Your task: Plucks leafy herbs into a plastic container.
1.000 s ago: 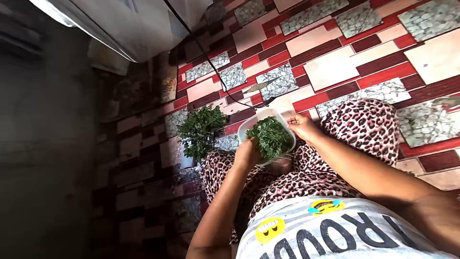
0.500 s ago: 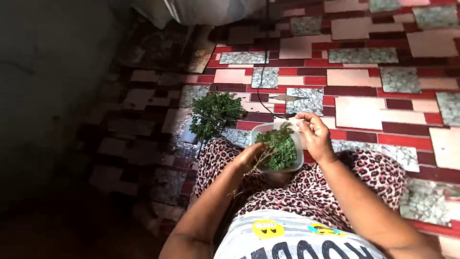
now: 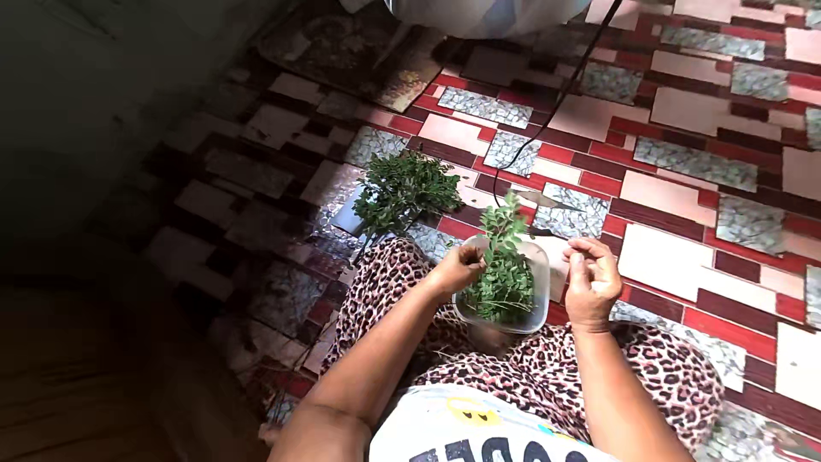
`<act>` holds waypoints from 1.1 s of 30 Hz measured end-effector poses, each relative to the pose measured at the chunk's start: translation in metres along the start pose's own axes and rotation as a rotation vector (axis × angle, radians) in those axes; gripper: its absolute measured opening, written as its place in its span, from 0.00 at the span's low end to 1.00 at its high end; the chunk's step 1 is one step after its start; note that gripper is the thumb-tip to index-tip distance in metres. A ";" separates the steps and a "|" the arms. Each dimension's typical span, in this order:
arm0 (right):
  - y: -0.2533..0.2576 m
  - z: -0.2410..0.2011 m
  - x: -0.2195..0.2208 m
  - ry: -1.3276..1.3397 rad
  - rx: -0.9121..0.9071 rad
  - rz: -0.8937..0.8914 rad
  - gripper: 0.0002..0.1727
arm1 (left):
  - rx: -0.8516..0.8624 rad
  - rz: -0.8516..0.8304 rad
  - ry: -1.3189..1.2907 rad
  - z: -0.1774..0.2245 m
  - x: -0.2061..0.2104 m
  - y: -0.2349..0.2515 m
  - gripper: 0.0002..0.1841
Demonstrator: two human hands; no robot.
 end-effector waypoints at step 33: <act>-0.058 0.024 0.056 0.059 0.590 -0.479 0.05 | -0.206 -0.076 -0.377 -0.036 0.015 0.001 0.03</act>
Point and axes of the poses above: each hand's wrist, its own y-axis towards the middle knuckle, its own x-axis out of the palm, z = x × y, the point moved 7 cm from there along y, towards the middle knuckle, and after that the axes turned 10 degrees about z, right-handed, at the moved point
